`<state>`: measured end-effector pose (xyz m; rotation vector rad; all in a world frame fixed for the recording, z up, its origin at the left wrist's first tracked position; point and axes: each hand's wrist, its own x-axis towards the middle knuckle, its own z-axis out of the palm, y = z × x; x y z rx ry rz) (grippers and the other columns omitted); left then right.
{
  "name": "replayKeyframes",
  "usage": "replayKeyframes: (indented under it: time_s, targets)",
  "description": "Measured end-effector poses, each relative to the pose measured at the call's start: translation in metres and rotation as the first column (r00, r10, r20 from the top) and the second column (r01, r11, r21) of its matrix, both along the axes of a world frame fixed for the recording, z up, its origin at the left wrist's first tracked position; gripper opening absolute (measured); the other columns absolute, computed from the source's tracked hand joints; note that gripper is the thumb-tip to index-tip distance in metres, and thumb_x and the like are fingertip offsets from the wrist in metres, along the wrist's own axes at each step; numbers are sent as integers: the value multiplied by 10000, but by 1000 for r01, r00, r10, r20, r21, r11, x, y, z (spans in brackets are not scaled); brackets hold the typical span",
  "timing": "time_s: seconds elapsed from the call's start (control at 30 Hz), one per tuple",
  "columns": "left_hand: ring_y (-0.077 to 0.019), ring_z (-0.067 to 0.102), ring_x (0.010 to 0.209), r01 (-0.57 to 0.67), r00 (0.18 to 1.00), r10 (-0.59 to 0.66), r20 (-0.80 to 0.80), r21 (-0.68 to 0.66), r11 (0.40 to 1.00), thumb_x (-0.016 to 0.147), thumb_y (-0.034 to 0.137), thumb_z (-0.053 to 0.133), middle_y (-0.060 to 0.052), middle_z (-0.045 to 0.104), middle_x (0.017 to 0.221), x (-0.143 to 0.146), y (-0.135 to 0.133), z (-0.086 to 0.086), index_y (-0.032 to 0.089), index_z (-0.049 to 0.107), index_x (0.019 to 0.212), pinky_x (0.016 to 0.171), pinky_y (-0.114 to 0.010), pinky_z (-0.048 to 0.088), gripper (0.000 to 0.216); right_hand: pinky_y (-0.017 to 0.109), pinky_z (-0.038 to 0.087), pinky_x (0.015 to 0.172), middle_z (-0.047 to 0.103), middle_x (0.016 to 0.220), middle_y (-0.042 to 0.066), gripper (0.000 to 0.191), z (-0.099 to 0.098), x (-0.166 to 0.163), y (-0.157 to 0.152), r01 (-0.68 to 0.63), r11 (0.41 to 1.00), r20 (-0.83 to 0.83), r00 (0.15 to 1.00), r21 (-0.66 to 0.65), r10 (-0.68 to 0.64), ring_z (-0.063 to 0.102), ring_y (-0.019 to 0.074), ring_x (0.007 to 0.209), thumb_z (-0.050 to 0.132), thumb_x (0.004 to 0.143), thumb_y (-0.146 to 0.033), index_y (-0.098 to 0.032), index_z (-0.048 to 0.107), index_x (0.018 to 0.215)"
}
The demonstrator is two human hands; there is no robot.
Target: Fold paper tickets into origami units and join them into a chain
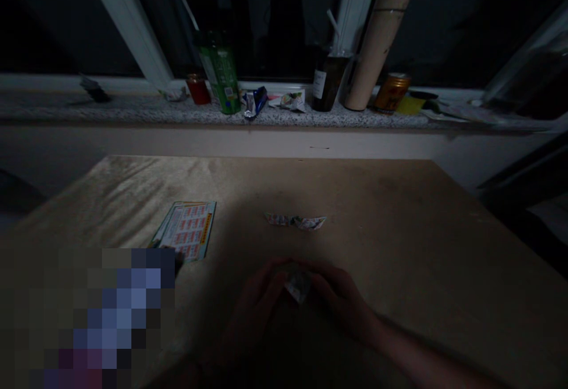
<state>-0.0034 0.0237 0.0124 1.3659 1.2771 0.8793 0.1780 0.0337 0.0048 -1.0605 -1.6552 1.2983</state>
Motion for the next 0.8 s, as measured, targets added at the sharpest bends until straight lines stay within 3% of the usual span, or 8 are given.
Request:
replayKeyframes:
  time_s: [0.17,0.3,0.4,0.53,0.7,0.8]
  targets:
    - [-191,560,1011,-2,999,3,-40,27,1000,915,334,377,-20,642,1038,2,-2,2,215,575,1074,910,-290,402,281,292,463,786,669,938,53,285,-1,0,1,132,991,5,991,-17,-132,604,185,877,445,888,-385,-198,636,984]
    - [-212,444,1167,4,999,9,-53,228,974,896,281,438,-65,485,1264,-1,-2,-6,221,499,1157,969,-322,356,274,244,443,648,628,754,29,332,-6,0,3,200,978,0,980,-51,-201,570,156,711,428,882,-425,-167,631,829]
    - [-223,384,1211,80,992,-40,-118,361,929,848,238,529,-49,407,1311,-4,-3,-8,251,545,1078,993,-341,334,231,236,422,599,599,712,24,352,-6,-1,3,219,971,-24,975,-97,-222,535,146,659,442,867,-452,-157,623,804]
    - [-224,437,1138,217,968,-147,-201,389,895,815,221,576,-38,398,1296,-7,-5,-6,262,624,969,950,-322,380,167,233,401,558,571,678,15,373,-5,-2,3,238,961,-49,968,-138,-247,504,140,618,469,838,-490,-155,612,758]
    - [-209,467,1091,234,961,-155,-229,376,897,897,223,429,-37,402,1291,-6,-7,-5,270,647,983,933,-320,396,239,236,398,549,566,661,17,384,-6,-2,4,214,966,-51,973,-147,-223,502,137,595,463,840,-494,-155,599,722]
    - [-210,481,1077,279,952,-195,-238,397,874,897,236,435,-40,414,1283,-7,-6,-7,278,634,1030,932,-328,401,242,232,396,548,575,665,21,373,-8,-2,4,221,965,-33,973,-138,-228,507,139,608,466,843,-474,-150,618,738]
